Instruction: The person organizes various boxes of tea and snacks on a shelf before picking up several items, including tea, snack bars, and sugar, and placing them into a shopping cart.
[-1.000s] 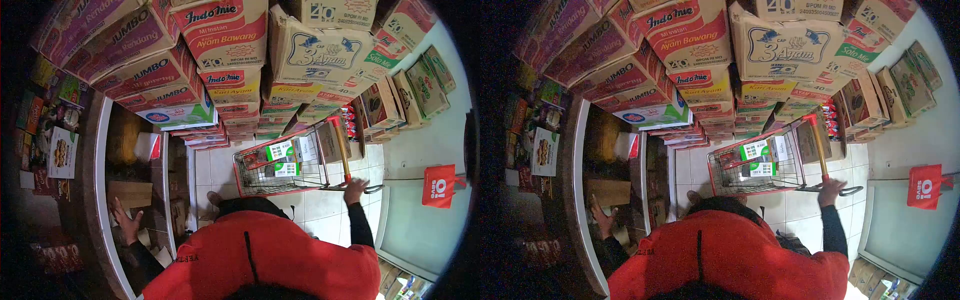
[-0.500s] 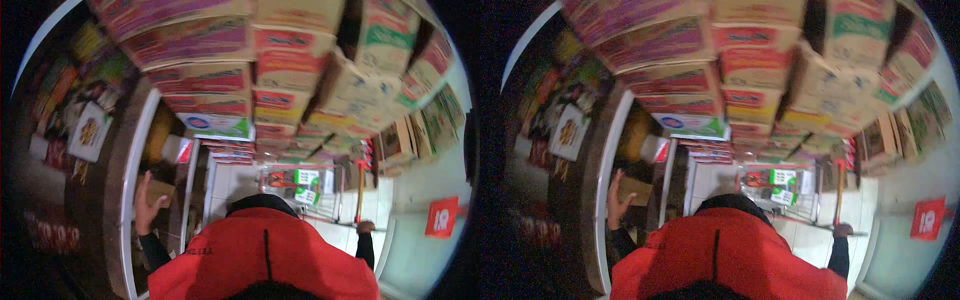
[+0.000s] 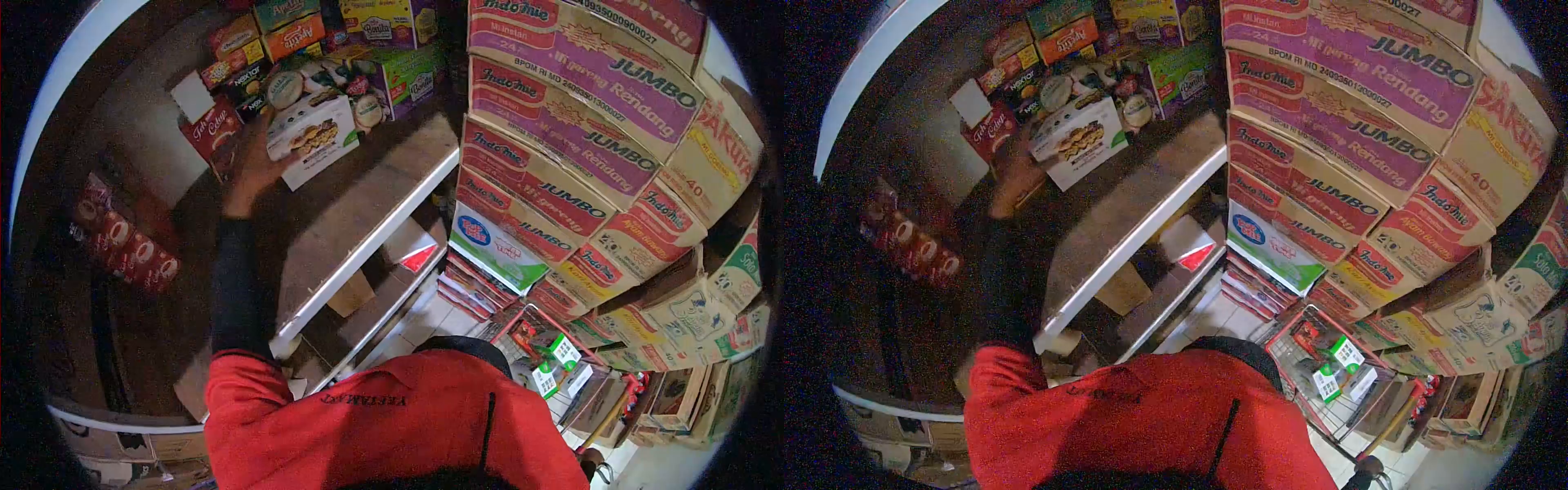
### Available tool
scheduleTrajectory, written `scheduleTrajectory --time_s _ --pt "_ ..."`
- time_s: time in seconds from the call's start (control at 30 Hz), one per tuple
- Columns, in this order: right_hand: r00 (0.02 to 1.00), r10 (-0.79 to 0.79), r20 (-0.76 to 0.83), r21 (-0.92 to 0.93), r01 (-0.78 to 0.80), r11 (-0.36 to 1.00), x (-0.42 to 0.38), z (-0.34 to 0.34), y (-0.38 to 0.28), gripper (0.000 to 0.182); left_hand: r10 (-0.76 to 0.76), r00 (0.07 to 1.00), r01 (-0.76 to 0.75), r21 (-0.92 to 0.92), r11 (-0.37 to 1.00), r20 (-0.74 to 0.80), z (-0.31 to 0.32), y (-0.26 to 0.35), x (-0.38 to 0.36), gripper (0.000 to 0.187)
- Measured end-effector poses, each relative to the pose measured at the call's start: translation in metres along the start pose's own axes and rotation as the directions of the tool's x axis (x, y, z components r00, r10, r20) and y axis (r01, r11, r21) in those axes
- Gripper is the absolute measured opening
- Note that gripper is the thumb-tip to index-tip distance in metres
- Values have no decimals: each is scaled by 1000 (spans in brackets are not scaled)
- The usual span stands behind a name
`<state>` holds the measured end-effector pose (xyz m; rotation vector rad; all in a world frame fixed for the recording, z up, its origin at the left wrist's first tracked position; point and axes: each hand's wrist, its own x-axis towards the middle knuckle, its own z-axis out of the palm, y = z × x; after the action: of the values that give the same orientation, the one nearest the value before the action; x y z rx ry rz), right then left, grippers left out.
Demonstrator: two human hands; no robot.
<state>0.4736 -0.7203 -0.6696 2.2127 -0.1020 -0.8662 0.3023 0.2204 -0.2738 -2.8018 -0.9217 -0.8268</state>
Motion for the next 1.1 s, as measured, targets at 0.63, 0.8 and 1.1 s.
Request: scheduleTrajectory --time_s 0.63,0.8,1.1 --pt "525 -271 -807 554 831 -39 -178 -331 -51 89 453 885 -368 -437 821 106 -58 202 -20 72" --pt "291 -53 -955 257 727 -637 -196 -386 -31 111 861 507 -579 -725 372 37 21 367 -43 67" --pt "478 24 -878 471 854 222 -83 -300 -31 68 776 630 -379 -867 324 15 187 461 -149 85"
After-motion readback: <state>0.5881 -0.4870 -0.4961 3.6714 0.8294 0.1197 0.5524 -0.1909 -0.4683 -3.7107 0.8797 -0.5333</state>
